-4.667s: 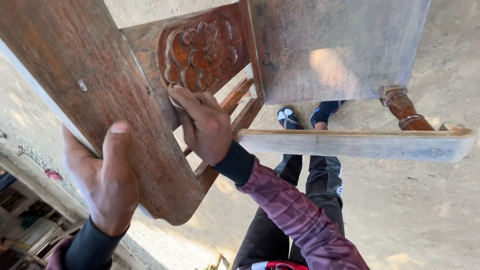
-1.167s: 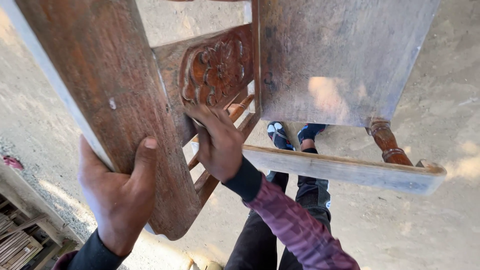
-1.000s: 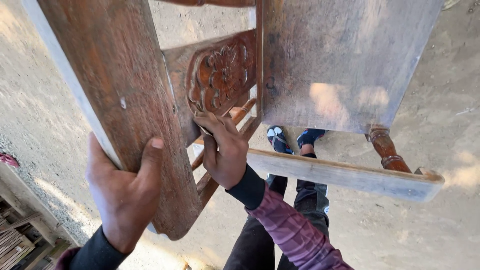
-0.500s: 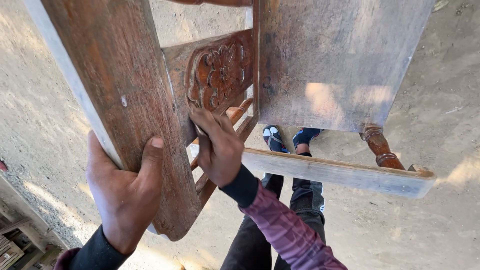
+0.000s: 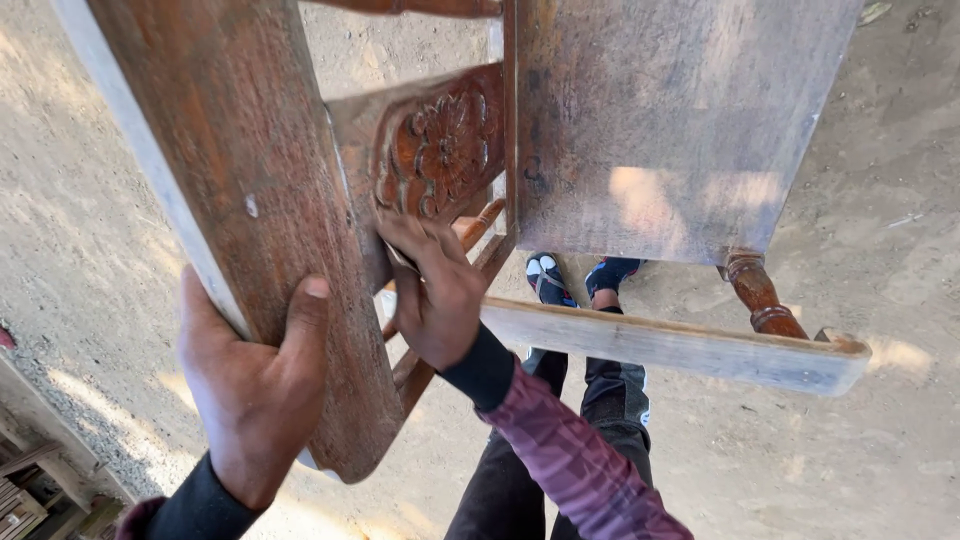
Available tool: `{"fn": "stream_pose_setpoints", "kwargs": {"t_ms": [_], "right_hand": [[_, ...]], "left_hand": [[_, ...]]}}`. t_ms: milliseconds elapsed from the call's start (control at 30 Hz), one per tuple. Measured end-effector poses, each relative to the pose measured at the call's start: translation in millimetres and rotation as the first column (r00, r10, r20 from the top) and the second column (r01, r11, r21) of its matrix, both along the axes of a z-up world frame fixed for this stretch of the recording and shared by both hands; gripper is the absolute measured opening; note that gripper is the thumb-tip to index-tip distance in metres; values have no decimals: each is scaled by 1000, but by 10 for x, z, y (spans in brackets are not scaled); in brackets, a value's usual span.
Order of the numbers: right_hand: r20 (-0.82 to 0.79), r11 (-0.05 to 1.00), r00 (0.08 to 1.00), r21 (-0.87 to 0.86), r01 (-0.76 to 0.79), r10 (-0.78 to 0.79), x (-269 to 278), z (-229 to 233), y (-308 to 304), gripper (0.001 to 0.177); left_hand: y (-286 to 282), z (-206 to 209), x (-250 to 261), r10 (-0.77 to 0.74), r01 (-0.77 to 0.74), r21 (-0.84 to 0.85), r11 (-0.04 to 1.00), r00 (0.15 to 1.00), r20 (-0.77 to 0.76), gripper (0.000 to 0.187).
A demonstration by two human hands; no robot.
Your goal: Manually sanding a wooden chair using a piece of sandpaper.
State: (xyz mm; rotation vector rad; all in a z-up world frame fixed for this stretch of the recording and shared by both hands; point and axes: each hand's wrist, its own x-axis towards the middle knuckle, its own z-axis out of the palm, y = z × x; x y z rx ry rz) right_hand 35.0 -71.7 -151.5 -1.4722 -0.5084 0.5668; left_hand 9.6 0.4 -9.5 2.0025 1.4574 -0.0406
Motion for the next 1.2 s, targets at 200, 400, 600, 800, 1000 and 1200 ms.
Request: {"fn": "stream_pose_setpoints", "kwargs": {"t_ms": [200, 400, 600, 800, 1000, 1200], "right_hand": [[0, 1000, 1000, -7, 6, -6, -23, -68, 22, 33], [30, 997, 999, -72, -11, 13, 11, 11, -46, 35], [41, 989, 996, -123, -76, 81, -61, -23, -172, 33], [49, 999, 999, -46, -21, 24, -8, 32, -73, 37], [128, 995, 990, -84, -47, 58, -107, -109, -56, 33], [122, 989, 989, -132, -65, 81, -103, -59, -155, 26]], "left_hand": [[-25, -1, -5, -30, 31, 35, 999, 999, -28, 36], [-4, -2, 12, -13, 13, 15, 1000, 999, -46, 32], [-13, -13, -27, -19, 20, 23, 1000, 998, -52, 30], [-15, -1, -36, -20, 19, 22, 1000, 999, 36, 36], [-37, 14, -7, -10, 9, 16, 1000, 1000, 20, 36], [-31, 26, -7, -38, 38, 43, 998, 999, -1, 33]]}}
